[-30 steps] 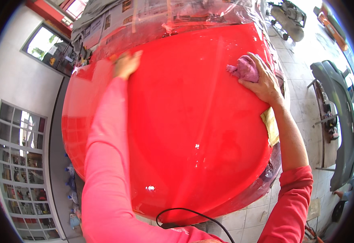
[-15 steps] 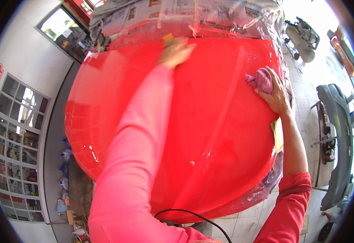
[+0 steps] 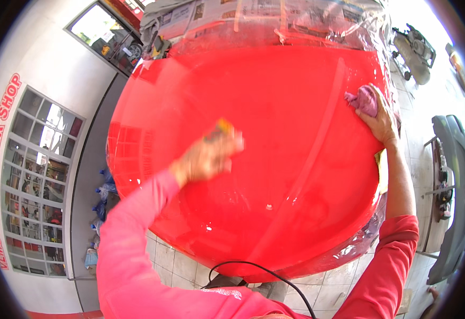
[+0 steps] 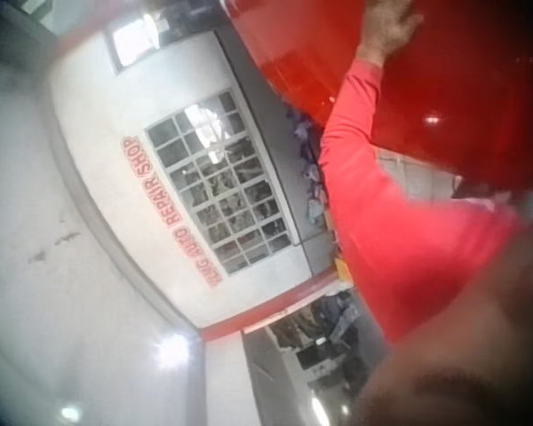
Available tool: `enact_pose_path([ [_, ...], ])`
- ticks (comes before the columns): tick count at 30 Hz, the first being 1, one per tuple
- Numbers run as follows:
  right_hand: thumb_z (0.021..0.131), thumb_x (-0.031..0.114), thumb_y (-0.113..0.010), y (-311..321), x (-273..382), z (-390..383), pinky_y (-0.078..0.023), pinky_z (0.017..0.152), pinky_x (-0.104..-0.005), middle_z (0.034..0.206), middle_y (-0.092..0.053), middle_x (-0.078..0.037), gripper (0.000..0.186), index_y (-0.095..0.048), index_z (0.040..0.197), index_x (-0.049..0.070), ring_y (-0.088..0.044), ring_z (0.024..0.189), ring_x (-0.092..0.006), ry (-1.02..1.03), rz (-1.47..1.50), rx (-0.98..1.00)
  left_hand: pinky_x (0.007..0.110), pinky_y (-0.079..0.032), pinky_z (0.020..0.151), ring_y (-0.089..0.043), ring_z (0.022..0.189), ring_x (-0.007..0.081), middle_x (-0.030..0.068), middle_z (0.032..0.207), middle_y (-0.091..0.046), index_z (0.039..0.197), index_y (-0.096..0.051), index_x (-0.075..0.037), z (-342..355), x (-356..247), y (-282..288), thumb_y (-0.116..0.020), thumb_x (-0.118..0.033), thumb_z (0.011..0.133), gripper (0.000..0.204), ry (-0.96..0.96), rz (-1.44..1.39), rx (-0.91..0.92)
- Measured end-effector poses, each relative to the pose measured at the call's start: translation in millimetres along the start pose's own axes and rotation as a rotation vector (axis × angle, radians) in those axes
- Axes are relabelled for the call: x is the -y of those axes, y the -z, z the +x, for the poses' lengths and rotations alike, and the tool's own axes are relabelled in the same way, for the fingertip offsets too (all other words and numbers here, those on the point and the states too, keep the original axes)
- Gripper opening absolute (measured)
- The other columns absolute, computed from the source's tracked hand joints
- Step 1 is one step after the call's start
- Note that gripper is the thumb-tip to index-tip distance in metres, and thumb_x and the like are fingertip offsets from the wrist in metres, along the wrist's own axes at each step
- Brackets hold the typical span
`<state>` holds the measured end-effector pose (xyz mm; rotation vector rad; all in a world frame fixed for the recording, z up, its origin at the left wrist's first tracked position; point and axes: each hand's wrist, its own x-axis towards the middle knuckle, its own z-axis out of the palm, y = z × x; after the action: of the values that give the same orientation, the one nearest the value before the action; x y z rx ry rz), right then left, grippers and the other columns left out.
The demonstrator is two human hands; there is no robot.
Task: The person sands the surface of a red car hood using a sanding block and a cloth. They repeatedly rub the hood, dip the sanding block into a bucket of water, and wipe the surface with a cloth.
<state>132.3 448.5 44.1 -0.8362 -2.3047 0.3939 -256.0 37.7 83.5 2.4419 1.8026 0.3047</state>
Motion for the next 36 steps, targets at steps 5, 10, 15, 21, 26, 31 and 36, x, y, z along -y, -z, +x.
enact_pose_path([
  [5, 0.085, 0.044, -0.082, -25.5, 37.1, 11.0, -0.039, 0.121, -0.0454, 0.153, -0.057, -0.020, 0.089, -0.045, 0.159, 0.012, -0.052, 0.144, -0.0371, -0.053, 0.069, 0.066, 0.040, -0.029, 0.128, -0.035, 0.157, 0.0317, 0.0164, 0.168, -0.039, 0.160, -0.044, -0.005, 90.4, 173.4, 8.2, -0.052, -0.036, 0.111, 0.058, 0.371, 0.127, -0.274],
  [10, 0.083, 0.052, -0.082, -12.7, -0.1, 5.7, -0.041, 0.119, -0.0467, 0.151, -0.057, -0.022, 0.093, -0.045, 0.157, 0.010, -0.054, 0.142, -0.0373, -0.129, -0.048, 0.017, 0.049, -0.030, 0.128, -0.030, 0.158, 0.0357, 0.0197, 0.170, -0.033, 0.162, -0.037, -0.002, 0.4, -18.9, -15.3, -0.055, -0.044, 0.107, 0.072, 0.190, 0.146, -0.148],
  [15, 0.079, 0.056, -0.085, -18.2, 28.6, 5.3, -0.042, 0.119, -0.0479, 0.152, -0.055, -0.019, 0.095, -0.048, 0.155, 0.012, -0.054, 0.141, -0.0360, -0.146, -0.145, -0.008, 0.050, -0.028, 0.128, -0.032, 0.159, 0.0339, 0.0171, 0.168, -0.039, 0.162, -0.043, -0.011, -183.8, -96.2, -28.8, -0.055, -0.050, 0.107, 0.069, 0.139, -0.013, 0.121],
  [21, 0.081, 0.060, -0.082, -14.8, 34.7, 2.9, -0.042, 0.118, -0.0478, 0.153, -0.055, -0.020, 0.095, -0.048, 0.155, 0.012, -0.053, 0.142, -0.0372, -0.132, -0.158, -0.051, 0.043, -0.026, 0.130, -0.031, 0.159, 0.0344, 0.0175, 0.170, -0.035, 0.159, -0.047, -0.008, 24.7, 148.9, 12.5, -0.056, -0.019, 0.108, 0.052, 0.145, -0.039, -0.196],
  [26, 0.085, 0.061, -0.079, -29.5, 46.2, 9.2, -0.041, 0.118, -0.0477, 0.152, -0.057, -0.021, 0.091, -0.048, 0.156, 0.013, -0.054, 0.141, -0.0386, -0.108, -0.198, 0.002, 0.042, -0.034, 0.126, -0.039, 0.153, 0.0326, 0.0220, 0.162, -0.045, 0.149, -0.054, -0.001, 110.1, 216.4, -24.6, -0.053, -0.042, 0.109, 0.056, 0.435, 0.380, -0.395],
  [31, 0.091, 0.060, -0.072, -18.5, -15.7, 8.7, -0.045, 0.115, -0.0495, 0.151, -0.057, -0.024, 0.089, -0.045, 0.160, 0.010, -0.055, 0.139, -0.0422, -0.053, -0.200, 0.029, 0.050, -0.029, 0.129, -0.041, 0.153, 0.0354, 0.0220, 0.159, -0.050, 0.148, -0.054, 0.002, -1.5, -84.6, -47.9, -0.055, -0.060, 0.103, 0.078, 0.230, 0.214, -0.353],
  [36, 0.093, 0.065, -0.068, -50.0, -45.8, 27.9, -0.040, 0.119, -0.0518, 0.159, -0.048, -0.025, 0.094, -0.041, 0.160, 0.005, -0.050, 0.143, -0.0437, 0.024, -0.130, -0.002, 0.046, -0.029, 0.129, -0.033, 0.158, 0.0326, 0.0209, 0.166, -0.040, 0.159, -0.043, -0.003, -207.8, -220.3, -89.4, -0.057, -0.058, 0.102, 0.080, 0.729, 0.251, -0.295],
])
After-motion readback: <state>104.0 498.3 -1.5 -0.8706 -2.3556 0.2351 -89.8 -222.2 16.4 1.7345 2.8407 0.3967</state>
